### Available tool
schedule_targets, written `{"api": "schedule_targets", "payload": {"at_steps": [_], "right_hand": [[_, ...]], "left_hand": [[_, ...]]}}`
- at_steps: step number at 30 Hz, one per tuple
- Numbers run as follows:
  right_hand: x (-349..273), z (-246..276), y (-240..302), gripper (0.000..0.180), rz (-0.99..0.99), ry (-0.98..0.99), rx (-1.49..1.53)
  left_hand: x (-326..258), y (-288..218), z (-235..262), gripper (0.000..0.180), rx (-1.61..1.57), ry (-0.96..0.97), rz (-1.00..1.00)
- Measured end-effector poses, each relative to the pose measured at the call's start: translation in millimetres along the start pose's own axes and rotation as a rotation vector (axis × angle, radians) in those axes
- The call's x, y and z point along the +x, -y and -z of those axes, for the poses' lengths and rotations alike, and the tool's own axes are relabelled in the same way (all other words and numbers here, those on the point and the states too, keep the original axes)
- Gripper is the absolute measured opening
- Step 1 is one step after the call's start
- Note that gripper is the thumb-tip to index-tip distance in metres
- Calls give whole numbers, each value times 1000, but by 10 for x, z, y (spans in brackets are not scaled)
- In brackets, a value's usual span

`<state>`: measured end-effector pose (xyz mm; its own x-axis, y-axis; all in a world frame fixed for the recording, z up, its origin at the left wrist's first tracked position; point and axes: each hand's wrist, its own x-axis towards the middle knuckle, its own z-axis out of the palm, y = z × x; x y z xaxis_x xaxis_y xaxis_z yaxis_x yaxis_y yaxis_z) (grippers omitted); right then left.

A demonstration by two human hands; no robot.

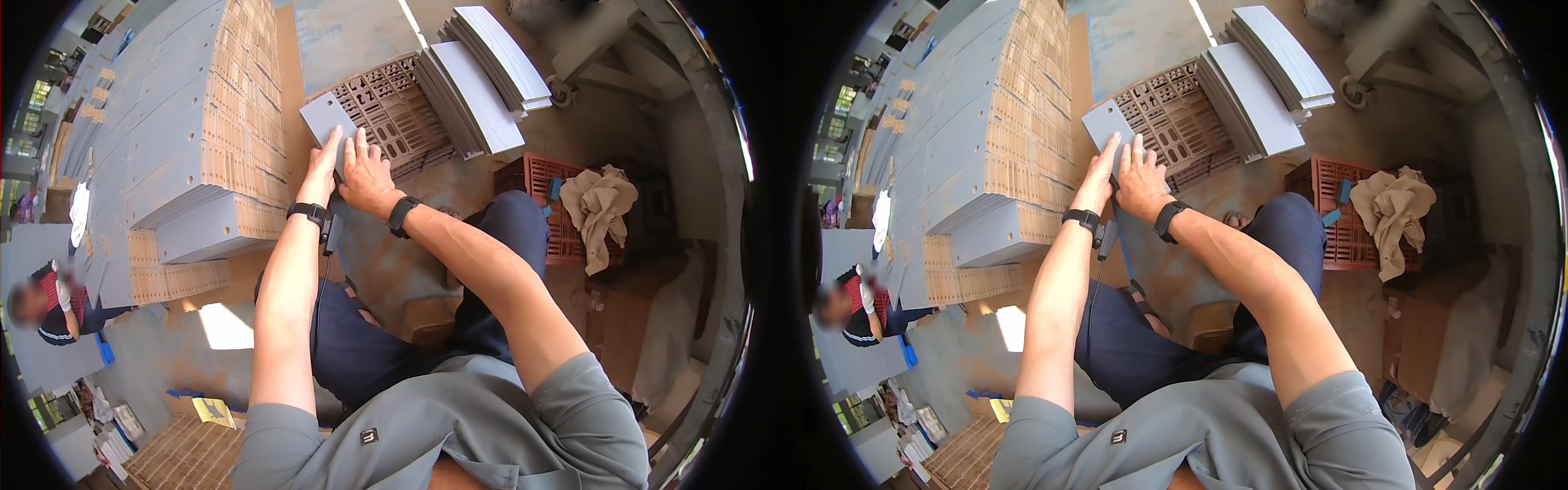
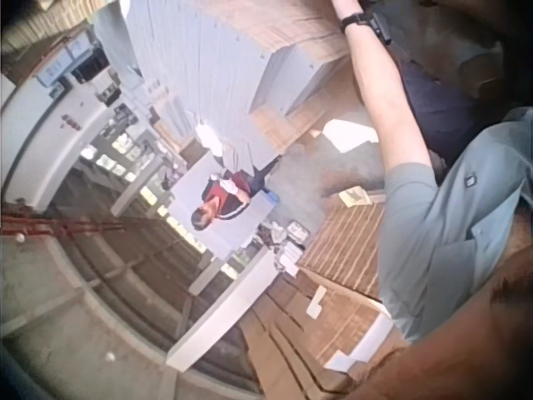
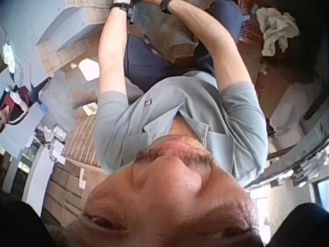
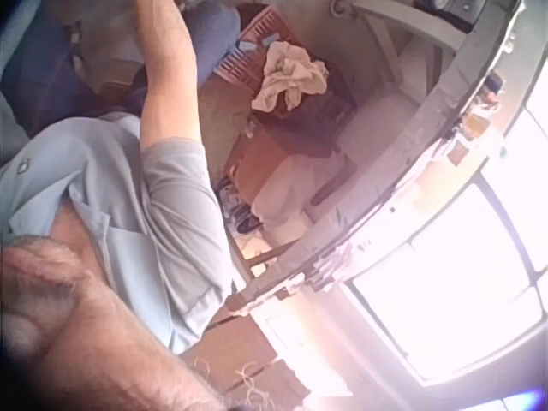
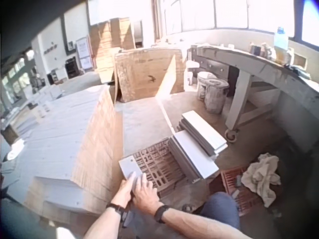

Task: Sorting and stacking painted wooden furniture panels into a plastic crate.

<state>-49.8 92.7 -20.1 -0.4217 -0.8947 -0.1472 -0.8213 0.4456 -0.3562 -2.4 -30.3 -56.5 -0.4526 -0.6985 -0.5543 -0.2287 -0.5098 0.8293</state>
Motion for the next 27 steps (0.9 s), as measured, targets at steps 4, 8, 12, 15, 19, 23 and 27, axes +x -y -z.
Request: {"api": "schedule_targets", "payload": {"at_steps": [4,8,12,15,19,23,27], "right_hand": [[-55,-74,-29,86,65,-140,248],[-43,9,-258,76,55,-178,472],[-87,29,-643,67,21,-238,925],[-185,139,-1026,59,-43,41,2095],[-371,170,-1089,61,-24,208,2697],[-453,-128,-1329,61,-208,188,2836],[-486,-32,-1177,57,-97,74,2904]], "left_hand": [[178,105,260,97,-33,73,23],[134,86,249,113,44,124,26],[-62,15,186,114,-72,122,50],[-194,-14,149,105,78,219,36],[-101,85,291,117,211,80,44],[-175,42,190,109,252,58,18],[-228,61,235,97,272,8,-30]]}}
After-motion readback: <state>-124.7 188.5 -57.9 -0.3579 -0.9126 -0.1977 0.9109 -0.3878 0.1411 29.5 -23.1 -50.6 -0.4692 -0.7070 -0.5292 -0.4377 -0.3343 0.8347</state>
